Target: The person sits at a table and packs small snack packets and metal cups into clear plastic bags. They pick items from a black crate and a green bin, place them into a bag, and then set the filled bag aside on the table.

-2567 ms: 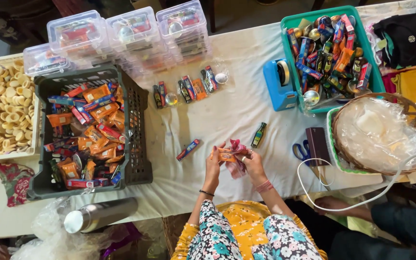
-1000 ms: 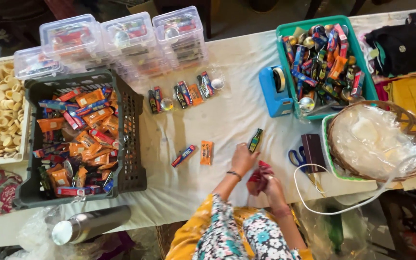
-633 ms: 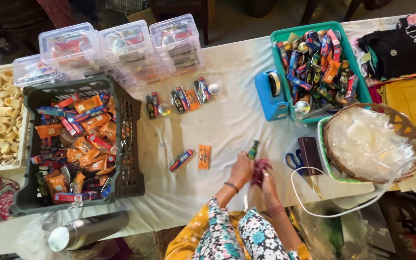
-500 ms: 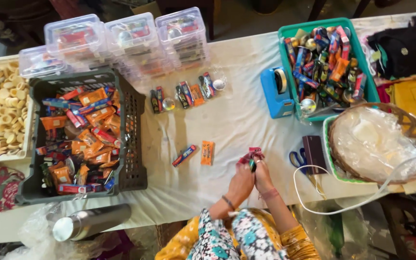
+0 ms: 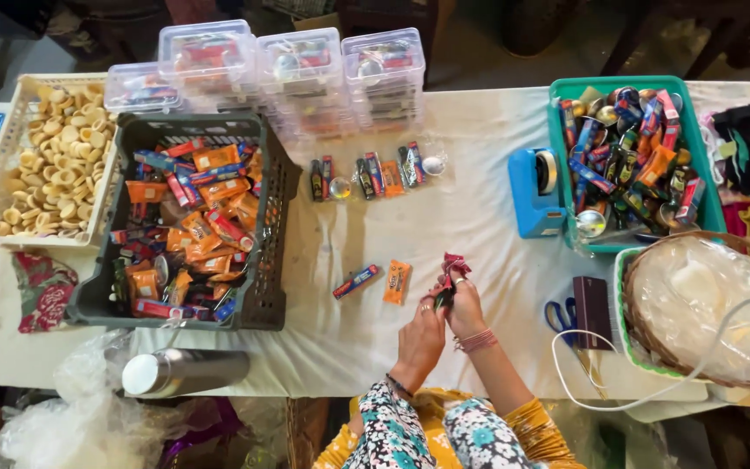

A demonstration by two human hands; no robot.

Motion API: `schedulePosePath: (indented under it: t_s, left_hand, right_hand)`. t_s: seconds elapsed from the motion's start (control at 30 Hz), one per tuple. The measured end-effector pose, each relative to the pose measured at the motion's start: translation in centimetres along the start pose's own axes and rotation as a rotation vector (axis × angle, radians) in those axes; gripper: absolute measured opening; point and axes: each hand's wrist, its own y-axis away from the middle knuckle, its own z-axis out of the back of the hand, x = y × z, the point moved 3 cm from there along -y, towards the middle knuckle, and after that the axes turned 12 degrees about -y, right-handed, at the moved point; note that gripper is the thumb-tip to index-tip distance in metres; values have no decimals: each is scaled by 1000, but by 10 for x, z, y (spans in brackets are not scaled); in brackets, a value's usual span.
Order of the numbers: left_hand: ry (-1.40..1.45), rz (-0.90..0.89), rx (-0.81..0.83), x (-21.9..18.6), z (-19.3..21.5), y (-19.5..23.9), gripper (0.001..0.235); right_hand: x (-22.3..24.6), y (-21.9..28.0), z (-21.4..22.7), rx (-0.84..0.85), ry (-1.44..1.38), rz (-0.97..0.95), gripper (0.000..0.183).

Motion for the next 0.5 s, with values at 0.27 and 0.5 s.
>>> schedulePosePath:
  t_s: [0.27,0.5]
  left_hand:
    - [70,-40,-140,13,1,5,24]
    - [1330,397,118,71,-99,7,27]
  right_hand:
    - [0,-2,-5,-87,-135,-43,23]
    - [-8,24,-27,142,-375,-5,40]
